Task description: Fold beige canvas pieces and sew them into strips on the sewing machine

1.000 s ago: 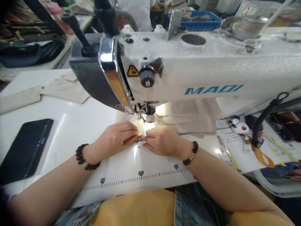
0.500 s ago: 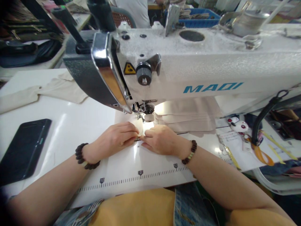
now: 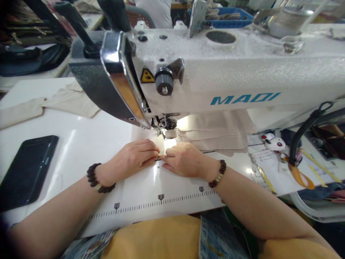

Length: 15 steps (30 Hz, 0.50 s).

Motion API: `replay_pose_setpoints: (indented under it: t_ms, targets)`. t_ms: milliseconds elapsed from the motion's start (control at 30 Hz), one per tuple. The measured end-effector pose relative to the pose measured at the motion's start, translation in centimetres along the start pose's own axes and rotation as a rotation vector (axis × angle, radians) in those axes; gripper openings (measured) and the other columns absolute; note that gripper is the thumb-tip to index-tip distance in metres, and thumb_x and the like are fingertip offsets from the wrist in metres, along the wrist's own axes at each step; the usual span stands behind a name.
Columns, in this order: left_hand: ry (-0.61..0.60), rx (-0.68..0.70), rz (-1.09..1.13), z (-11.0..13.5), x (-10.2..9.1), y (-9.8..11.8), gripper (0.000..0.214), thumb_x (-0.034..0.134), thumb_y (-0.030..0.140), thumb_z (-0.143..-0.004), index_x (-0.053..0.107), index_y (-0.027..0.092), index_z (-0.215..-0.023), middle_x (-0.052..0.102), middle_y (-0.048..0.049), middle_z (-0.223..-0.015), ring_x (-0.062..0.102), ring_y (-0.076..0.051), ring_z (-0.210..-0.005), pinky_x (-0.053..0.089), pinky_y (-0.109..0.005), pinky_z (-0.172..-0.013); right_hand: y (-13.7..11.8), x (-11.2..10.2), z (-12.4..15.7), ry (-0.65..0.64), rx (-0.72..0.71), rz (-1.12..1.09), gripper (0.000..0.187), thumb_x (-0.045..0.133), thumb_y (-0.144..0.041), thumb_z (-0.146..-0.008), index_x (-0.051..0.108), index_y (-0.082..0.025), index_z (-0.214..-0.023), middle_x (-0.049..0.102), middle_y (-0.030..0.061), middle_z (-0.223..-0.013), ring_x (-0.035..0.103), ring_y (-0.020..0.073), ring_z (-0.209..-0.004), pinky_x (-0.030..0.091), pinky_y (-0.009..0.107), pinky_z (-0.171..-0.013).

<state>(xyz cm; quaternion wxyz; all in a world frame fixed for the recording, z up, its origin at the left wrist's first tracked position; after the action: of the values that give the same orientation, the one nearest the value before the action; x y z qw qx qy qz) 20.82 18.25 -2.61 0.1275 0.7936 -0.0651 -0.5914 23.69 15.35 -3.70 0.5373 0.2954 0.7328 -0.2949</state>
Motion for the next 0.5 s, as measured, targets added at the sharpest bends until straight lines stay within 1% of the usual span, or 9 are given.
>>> replay_pose_setpoints:
  t_ms: [100, 267, 400, 500]
  targets:
    - [0.004, 0.005, 0.007, 0.0, 0.0, 0.0, 0.021, 0.047, 0.018, -0.088, 0.062, 0.009, -0.077, 0.061, -0.0071, -0.080, 0.055, -0.017, -0.077, 0.050, -0.031, -0.071, 0.0, 0.1, 0.0, -0.005, 0.001, 0.003, 0.034, 0.035, -0.031, -0.095, 0.064, -0.014, -0.095, 0.057, 0.0023, -0.070, 0.047, 0.0141, -0.061, 0.029, 0.029, -0.056]
    - [-0.023, 0.012, -0.019, -0.1, 0.2, 0.2, 0.021, 0.047, 0.017, -0.089, 0.062, 0.010, -0.076, 0.061, -0.0062, -0.078, 0.055, -0.017, -0.076, 0.049, -0.030, -0.070, 0.0, 0.1, 0.0, 0.007, -0.010, 0.000, 0.036, 0.033, -0.031, -0.096, 0.063, -0.013, -0.093, 0.056, 0.0024, -0.069, 0.046, 0.0141, -0.060, 0.028, 0.029, -0.056]
    - [-0.042, 0.003, -0.027, -0.1, 0.3, 0.1, 0.020, 0.049, 0.018, -0.088, 0.063, 0.010, -0.076, 0.061, -0.0066, -0.080, 0.054, -0.018, -0.076, 0.049, -0.031, -0.070, 0.0, -0.8, 0.2, 0.049, -0.023, -0.034, 0.038, 0.031, -0.030, -0.096, 0.064, -0.014, -0.087, 0.055, 0.0019, -0.066, 0.044, 0.0141, -0.059, 0.028, 0.029, -0.056]
    - [-0.051, 0.002, -0.004, 0.0, 0.4, 0.1, 0.019, 0.048, 0.018, -0.088, 0.063, 0.010, -0.080, 0.061, -0.0072, -0.083, 0.055, -0.017, -0.078, 0.049, -0.031, -0.071, 0.6, -1.4, 0.3, 0.074, 0.029, -0.054, 0.038, 0.032, -0.031, -0.096, 0.065, -0.015, -0.085, 0.053, 0.0015, -0.064, 0.043, 0.0140, -0.058, 0.026, 0.029, -0.055]
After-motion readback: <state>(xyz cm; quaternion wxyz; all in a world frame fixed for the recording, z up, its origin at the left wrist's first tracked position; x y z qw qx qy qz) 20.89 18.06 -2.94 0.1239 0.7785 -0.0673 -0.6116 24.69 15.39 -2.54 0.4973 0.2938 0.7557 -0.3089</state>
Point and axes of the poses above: each hand's wrist, its own z-axis away from the middle knuckle, its own x-axis out of the palm, y = z × x, the point moved 10 cm from there along -z, towards the middle knuckle
